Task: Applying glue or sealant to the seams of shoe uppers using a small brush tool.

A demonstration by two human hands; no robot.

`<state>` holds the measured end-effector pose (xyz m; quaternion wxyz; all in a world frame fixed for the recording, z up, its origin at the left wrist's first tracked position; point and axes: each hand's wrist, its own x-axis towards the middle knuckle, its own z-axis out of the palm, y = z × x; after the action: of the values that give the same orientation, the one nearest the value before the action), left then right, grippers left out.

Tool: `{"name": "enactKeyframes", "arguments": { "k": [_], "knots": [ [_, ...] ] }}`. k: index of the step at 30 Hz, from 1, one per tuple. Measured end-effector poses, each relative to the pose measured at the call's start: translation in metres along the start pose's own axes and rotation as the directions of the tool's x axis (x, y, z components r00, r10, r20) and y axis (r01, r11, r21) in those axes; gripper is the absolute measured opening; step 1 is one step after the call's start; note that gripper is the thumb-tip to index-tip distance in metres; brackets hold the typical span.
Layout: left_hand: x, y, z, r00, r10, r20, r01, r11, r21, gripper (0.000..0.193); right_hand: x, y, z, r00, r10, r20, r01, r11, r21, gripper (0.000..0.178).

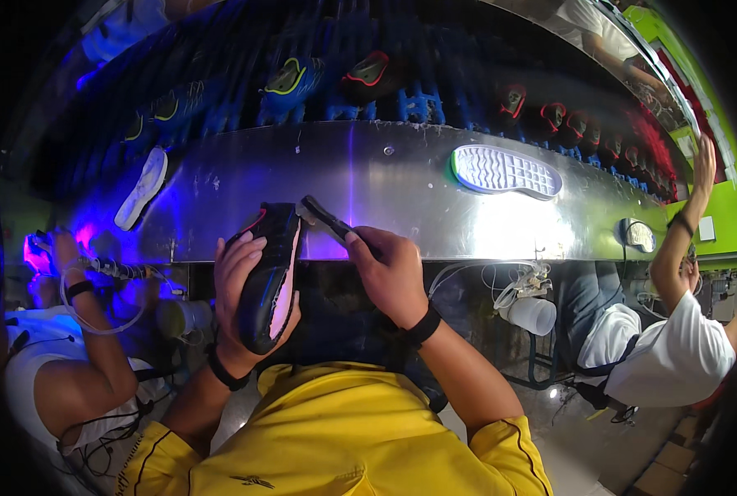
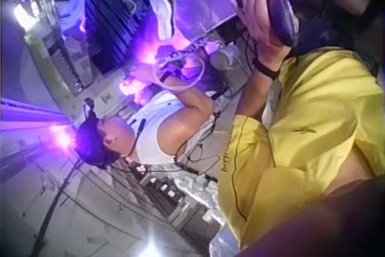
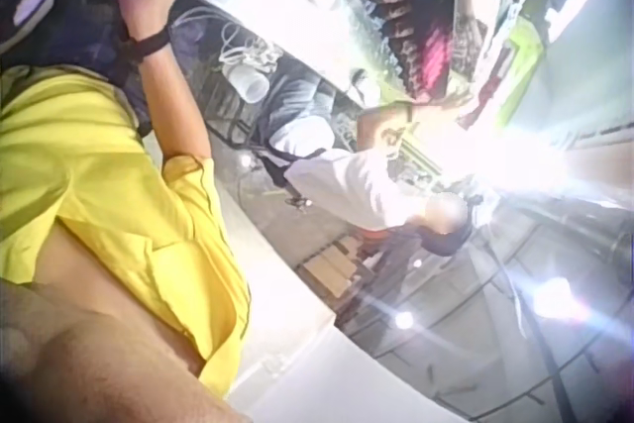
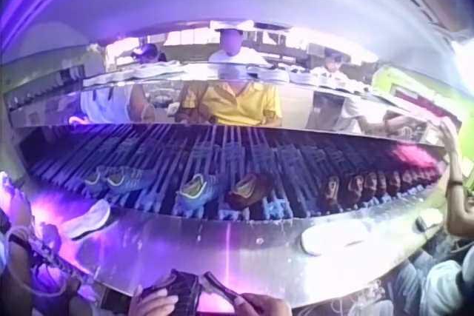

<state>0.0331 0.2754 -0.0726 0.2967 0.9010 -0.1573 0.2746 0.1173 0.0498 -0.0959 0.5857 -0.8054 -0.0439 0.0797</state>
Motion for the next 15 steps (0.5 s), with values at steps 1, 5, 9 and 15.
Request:
{"name": "enactKeyframes", "arguments": {
  "k": [1, 5, 9, 15],
  "knots": [
    [-0.001, 0.000, 0.001, 1.000, -0.005, -0.010, 0.005, 1.000, 0.001, 0.079, -0.001, 0.001, 0.002, 1.000, -0.010, 0.001, 0.010, 0.999, 0.050, 0.028],
    [-0.003, -0.001, 0.004, 0.999, -0.020, -0.031, 0.019, 1.000, -0.016, 0.079, -0.014, -0.004, 0.001, 0.992, 0.069, 0.103, -0.074, 0.996, 0.045, 0.029],
    [-0.002, 0.000, 0.003, 0.999, -0.032, -0.032, 0.032, 0.999, -0.011, 0.079, -0.032, -0.008, 0.000, 0.973, 0.154, 0.172, -0.189, 0.958, 0.214, 0.026],
    [-0.004, -0.001, 0.009, 0.999, -0.016, -0.049, 0.016, 1.000, -0.004, 0.078, -0.059, -0.024, -0.016, 0.978, 0.100, 0.183, -0.151, 0.946, 0.288, 0.021]
  ]
}}
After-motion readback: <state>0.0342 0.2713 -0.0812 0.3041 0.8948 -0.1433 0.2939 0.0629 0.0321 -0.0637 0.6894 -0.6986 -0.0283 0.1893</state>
